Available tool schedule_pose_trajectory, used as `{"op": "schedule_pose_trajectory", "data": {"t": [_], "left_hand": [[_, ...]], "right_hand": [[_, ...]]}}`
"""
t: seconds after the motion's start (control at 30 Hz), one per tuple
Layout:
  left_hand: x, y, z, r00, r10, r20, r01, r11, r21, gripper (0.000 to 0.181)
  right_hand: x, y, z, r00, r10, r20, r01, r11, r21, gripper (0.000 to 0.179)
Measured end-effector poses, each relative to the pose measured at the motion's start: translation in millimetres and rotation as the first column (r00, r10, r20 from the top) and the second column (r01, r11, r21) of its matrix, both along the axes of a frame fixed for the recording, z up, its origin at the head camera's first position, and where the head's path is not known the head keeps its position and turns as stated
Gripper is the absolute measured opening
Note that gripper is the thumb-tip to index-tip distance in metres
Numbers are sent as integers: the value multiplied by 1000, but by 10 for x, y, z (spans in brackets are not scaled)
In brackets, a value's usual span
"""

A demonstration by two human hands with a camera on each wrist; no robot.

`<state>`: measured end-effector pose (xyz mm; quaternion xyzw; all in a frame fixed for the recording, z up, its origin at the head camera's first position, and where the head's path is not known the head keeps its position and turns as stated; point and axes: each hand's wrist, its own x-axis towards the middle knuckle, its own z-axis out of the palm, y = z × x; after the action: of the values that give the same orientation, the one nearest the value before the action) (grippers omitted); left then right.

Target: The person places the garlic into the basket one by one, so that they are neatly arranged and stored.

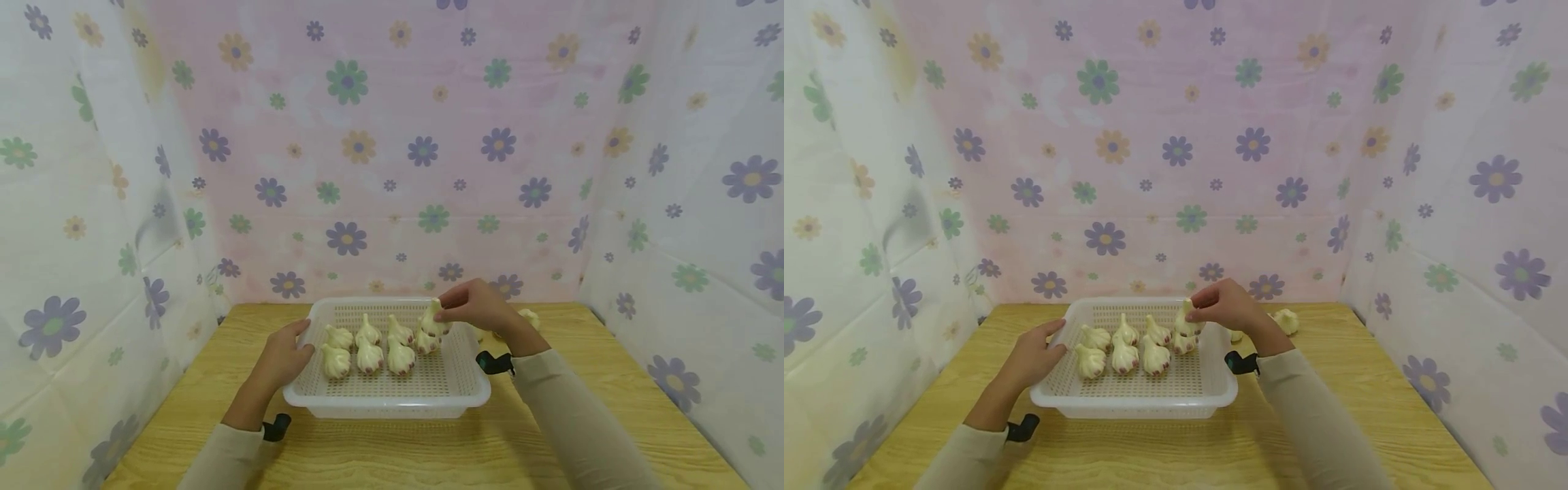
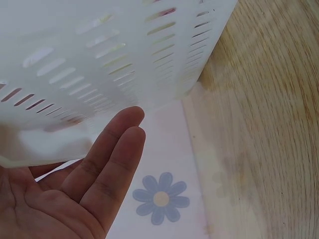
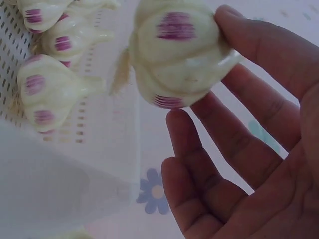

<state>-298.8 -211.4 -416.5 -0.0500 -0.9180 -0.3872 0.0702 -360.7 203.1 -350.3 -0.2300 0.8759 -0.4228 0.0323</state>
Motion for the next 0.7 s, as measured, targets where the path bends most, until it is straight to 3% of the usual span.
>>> {"op": "schedule_pose_trajectory", "data": {"t": [0.3,0.7], "left_hand": [[13,14,12,1000,2,-1,-2,1000,3,62],[18,12,18,1000,-1,-17,0,1000,-11,62]], "right_hand": [[-50,-134,-110,997,71,22,-73,991,113,39],[-91,-320,-120,993,104,60,-117,947,298,27]]}}
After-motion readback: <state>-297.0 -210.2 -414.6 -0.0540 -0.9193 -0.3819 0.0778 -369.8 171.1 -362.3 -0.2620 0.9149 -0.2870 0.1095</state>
